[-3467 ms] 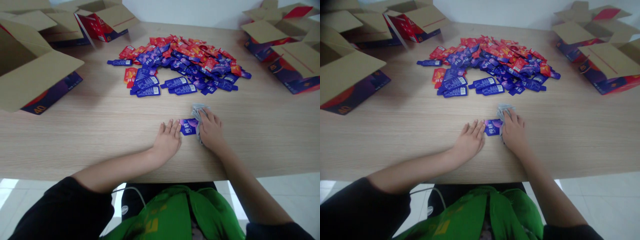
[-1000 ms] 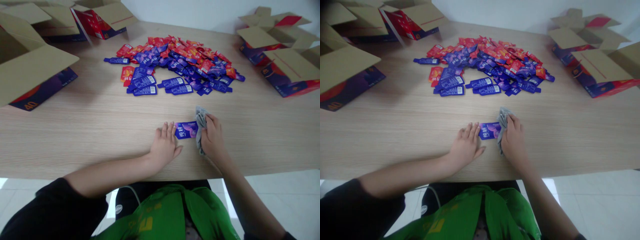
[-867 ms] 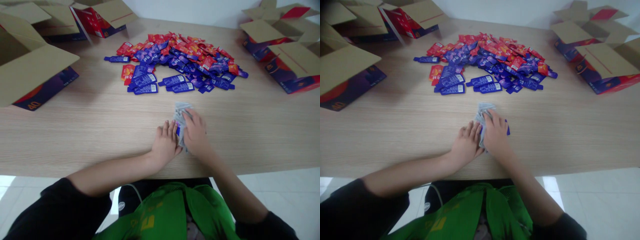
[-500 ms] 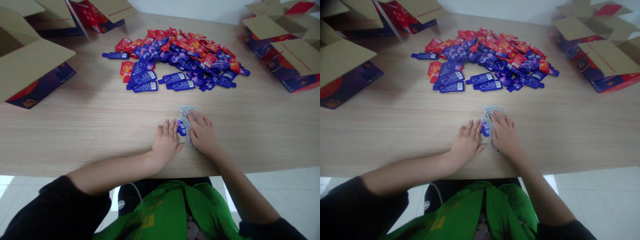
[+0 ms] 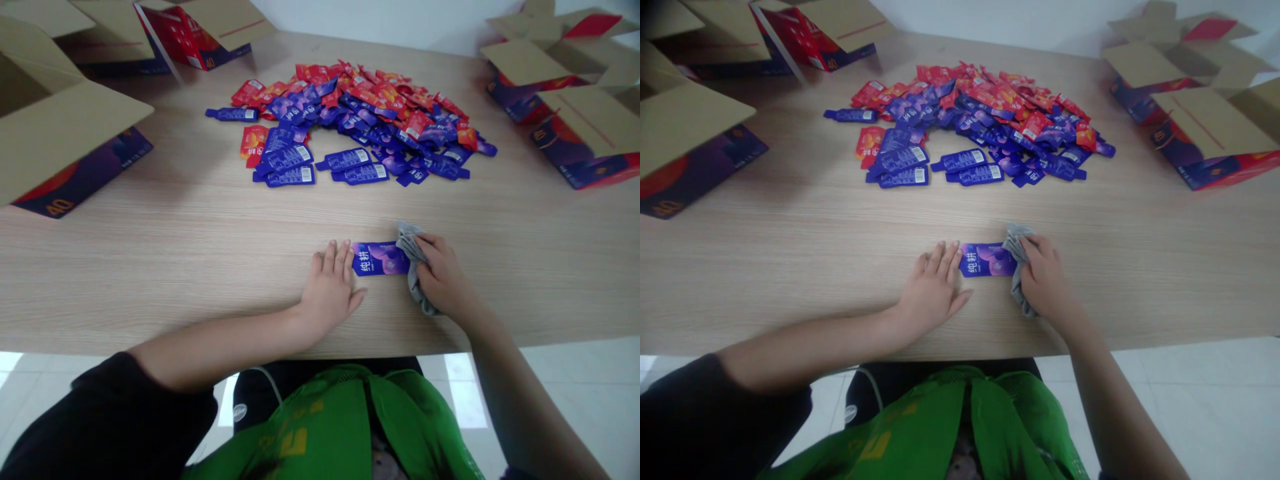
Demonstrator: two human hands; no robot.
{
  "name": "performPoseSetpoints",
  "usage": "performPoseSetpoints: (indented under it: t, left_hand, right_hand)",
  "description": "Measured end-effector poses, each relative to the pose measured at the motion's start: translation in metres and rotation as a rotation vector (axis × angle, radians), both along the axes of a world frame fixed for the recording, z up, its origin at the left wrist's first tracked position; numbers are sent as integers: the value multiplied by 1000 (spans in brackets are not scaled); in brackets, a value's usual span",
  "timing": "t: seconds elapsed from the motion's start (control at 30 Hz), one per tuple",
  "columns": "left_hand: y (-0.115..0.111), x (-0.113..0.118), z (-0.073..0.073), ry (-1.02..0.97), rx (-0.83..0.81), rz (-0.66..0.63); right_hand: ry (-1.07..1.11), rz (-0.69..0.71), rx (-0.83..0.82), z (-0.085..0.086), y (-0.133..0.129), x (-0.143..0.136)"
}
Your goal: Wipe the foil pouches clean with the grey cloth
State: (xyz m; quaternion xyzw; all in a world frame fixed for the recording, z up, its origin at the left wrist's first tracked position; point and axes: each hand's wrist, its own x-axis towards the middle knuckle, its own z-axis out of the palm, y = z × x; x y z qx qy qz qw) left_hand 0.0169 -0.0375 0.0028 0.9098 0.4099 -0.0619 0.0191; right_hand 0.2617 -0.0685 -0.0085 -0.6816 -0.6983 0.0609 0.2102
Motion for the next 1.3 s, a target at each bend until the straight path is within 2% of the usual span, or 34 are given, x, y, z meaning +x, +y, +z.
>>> performPoseSetpoints:
  t: [0.13, 0.23, 0.33, 0.43, 0.7, 0.83, 0.93, 1.03, 1.13, 1.23, 1.3]
  left_hand:
    - [0, 1, 2, 2, -12, 9]
    - [1, 0, 4, -2, -31, 2]
    - [2, -2, 6, -4, -52, -23]
    - [3, -2, 7, -9, -41, -32]
    - [1, 2, 5, 16, -15, -3]
    - [2, 2, 4, 20, -15, -11]
    - [2, 2, 4, 23, -14, -12]
    - [2, 2, 4, 26, -16, -9]
    - [3, 1, 6, 21, -25, -10]
    - [3, 1, 8, 17, -54, -12]
    - [3, 2, 9, 17, -64, -14]
  right_hand:
    - [46, 8, 123, 12, 15, -40]
    - [-53, 93, 55, 14, 29, -82]
    - [-169, 138, -49, 9, 35, -103]
    - [-226, 130, -81, 5, 32, -97]
    - [-152, -99, -7, -5, 7, -43]
    - [-117, -52, 7, -12, 2, -10]
    - [-68, -26, 11, -6, 10, 0]
    - [-5, -4, 66, 9, 24, -16]
    - [5, 103, 105, 22, 36, -54]
    - [-70, 199, 5, 20, 42, -90]
    - [-146, 215, -73, 14, 42, -101]
